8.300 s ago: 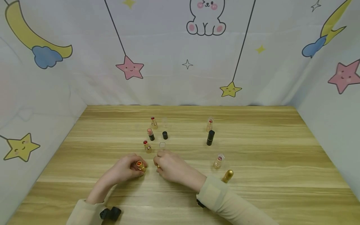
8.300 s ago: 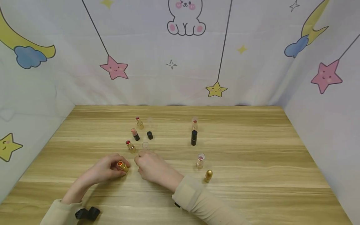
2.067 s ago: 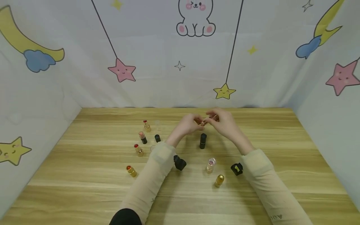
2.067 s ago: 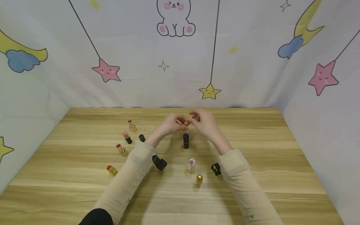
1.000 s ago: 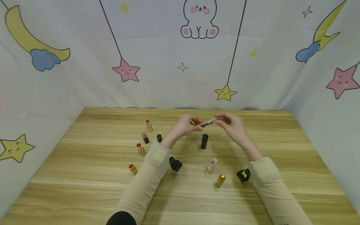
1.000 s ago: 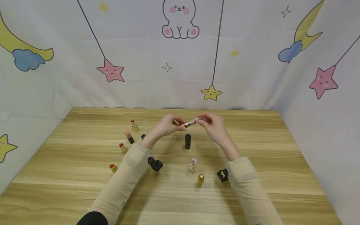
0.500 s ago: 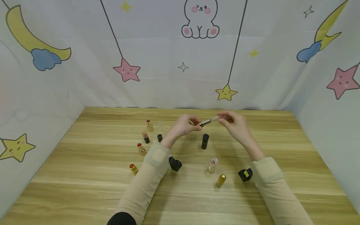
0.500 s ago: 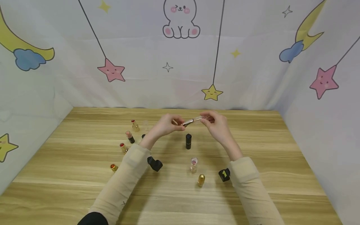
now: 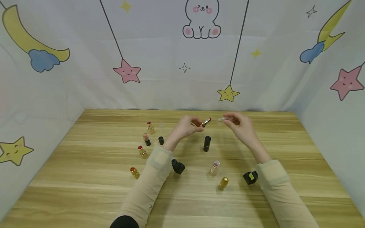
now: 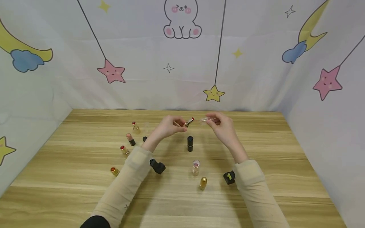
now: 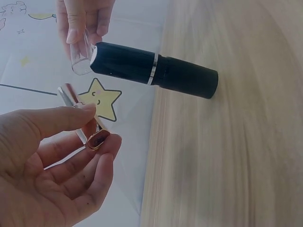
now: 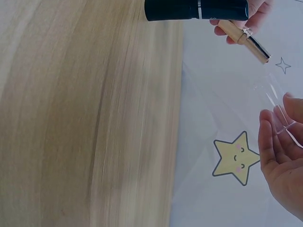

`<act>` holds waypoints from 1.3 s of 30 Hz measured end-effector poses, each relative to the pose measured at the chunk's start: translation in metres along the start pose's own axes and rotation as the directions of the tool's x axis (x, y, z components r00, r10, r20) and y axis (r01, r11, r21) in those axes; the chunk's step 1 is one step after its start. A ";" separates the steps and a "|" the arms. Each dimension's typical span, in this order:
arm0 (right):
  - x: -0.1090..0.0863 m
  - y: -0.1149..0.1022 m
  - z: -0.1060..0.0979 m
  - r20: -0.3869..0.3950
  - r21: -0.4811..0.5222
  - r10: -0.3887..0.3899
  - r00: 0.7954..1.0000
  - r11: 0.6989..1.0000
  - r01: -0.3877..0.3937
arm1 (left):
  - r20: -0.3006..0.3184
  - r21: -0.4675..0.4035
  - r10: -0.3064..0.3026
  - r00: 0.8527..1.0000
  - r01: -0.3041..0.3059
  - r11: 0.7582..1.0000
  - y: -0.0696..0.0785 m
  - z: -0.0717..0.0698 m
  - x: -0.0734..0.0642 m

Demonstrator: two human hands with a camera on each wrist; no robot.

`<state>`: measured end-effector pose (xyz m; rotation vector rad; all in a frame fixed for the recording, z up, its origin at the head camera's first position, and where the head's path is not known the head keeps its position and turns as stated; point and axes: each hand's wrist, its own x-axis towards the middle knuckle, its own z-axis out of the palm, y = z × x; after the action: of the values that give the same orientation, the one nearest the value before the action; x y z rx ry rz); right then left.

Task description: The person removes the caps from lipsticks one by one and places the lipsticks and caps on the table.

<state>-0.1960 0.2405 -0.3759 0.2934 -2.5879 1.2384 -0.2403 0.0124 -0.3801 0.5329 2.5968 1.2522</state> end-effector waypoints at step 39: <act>0.008 0.008 0.025 0.232 -0.391 -0.097 0.968 0.902 0.184 | -0.024 0.108 -0.088 0.996 0.090 0.990 -0.008 0.025 0.012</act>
<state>-0.2092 0.2252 -0.3947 0.5364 -2.8587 0.6166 -0.2448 0.0305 -0.4022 0.4202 2.6846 1.0988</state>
